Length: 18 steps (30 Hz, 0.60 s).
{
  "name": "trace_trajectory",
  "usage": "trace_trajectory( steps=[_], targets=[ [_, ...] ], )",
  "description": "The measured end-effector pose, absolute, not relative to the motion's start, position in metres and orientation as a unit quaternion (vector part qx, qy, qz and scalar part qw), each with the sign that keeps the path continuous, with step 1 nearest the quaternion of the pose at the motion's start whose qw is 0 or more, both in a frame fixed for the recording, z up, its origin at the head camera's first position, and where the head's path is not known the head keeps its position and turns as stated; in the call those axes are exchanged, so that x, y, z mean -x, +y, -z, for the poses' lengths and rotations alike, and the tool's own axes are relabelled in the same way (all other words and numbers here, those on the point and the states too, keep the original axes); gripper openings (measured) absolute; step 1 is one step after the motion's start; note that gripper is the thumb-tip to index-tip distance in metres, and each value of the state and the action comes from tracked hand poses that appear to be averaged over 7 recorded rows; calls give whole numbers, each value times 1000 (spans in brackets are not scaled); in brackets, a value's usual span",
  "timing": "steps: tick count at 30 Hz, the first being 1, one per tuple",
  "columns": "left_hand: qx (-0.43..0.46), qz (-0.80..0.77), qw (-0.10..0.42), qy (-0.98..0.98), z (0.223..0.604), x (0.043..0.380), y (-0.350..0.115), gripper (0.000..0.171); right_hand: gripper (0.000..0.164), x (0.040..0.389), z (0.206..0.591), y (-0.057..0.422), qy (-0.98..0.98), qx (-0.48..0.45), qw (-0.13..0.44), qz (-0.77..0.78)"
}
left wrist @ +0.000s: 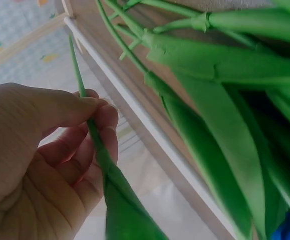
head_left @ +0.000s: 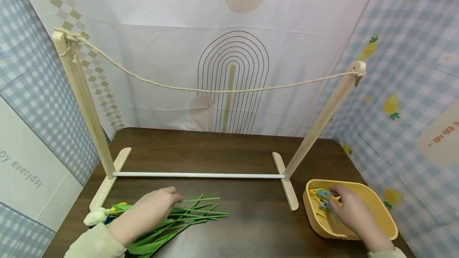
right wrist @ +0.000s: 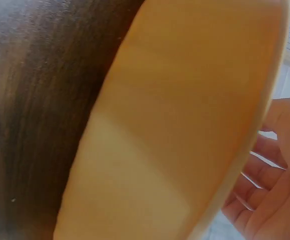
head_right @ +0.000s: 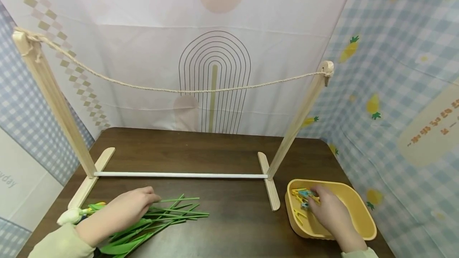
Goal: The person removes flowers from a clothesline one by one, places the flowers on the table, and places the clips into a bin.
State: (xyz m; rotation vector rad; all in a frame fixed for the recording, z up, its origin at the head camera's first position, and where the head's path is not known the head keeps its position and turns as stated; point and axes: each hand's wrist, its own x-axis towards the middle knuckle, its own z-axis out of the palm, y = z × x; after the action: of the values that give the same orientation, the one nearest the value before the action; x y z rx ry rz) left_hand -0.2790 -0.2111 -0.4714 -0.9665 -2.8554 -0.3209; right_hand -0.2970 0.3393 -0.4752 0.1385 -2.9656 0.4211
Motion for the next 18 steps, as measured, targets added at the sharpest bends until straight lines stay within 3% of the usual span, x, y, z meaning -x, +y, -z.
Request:
trace_trajectory(
  steps=[7,14,18],
  targets=[
    [314,117,22,-942,478,279,-208,22,35,296,478,343,-987,-40,52,-143],
    [335,104,67,-934,490,277,-206,23,32,296,481,348,-990,-34,60,-125],
    [332,98,67,-936,498,277,-206,26,34,297,482,349,-991,-29,57,-118]
  ],
)
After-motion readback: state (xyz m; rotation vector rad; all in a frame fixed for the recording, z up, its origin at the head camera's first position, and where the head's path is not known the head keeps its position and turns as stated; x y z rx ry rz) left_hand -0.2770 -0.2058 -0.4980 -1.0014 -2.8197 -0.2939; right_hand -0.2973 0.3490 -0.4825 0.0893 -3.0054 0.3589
